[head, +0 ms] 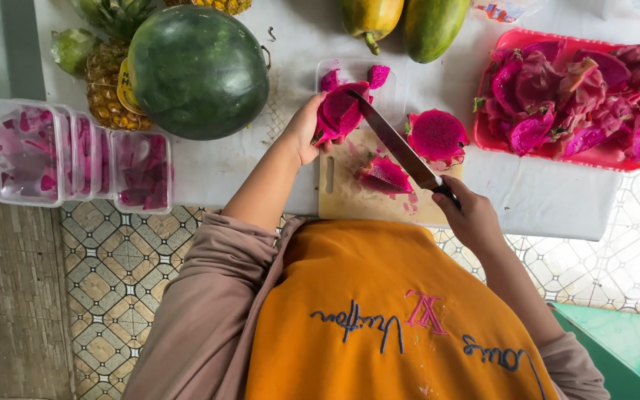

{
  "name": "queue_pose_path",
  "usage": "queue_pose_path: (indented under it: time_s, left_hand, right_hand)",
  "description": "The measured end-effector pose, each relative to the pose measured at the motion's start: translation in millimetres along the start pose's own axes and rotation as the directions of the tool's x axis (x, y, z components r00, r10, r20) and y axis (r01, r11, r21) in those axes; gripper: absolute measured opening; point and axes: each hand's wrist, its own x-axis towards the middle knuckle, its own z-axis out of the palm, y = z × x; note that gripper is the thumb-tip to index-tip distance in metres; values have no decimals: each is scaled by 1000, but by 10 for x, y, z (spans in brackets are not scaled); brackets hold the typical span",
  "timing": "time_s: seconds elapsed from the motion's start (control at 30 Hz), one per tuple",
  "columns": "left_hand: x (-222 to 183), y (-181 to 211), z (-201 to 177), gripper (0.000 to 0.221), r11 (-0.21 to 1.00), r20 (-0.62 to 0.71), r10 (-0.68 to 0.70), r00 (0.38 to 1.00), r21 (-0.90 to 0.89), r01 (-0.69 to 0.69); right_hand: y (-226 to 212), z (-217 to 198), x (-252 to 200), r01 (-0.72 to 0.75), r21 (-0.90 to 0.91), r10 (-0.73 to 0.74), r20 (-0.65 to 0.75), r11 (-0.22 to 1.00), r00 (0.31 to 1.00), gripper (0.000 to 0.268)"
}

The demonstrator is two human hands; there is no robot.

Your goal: Peeling and slicing dragon fruit on a cutting board and placing the pieces into plastic containers.

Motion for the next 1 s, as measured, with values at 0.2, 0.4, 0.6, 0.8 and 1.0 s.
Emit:
queue_pose_path:
  time_s: [0.2, 0.4, 0.6, 0.8, 1.0]
  left_hand:
    - [69, -40, -43, 46, 1000, -18, -10, 1000, 15, 11]
    - [130, -61, -151, 46, 1000, -46, 16, 999, 13, -15]
    - [-29, -4, -87, 48, 997, -29, 71, 997, -16, -71]
    - [-117, 31, -61, 52, 994, -35, 109, 993, 2, -109]
    - [-132, 16, -60, 51, 993, -38, 120, 992, 14, -120]
  right_hand:
    - [49, 53, -32, -109, 77, 107, 19, 991, 994, 39]
    - [-58, -83, -109, -51, 96, 54, -34, 994, 998, 41]
    - [-253, -165, -231, 215, -173, -247, -192, 961, 950, 38]
    - [-267, -189, -241, 270, -245, -322, -208, 931, 924, 36]
    - [-316, -228, -243, 291, -221, -335, -197, 931, 922, 34]
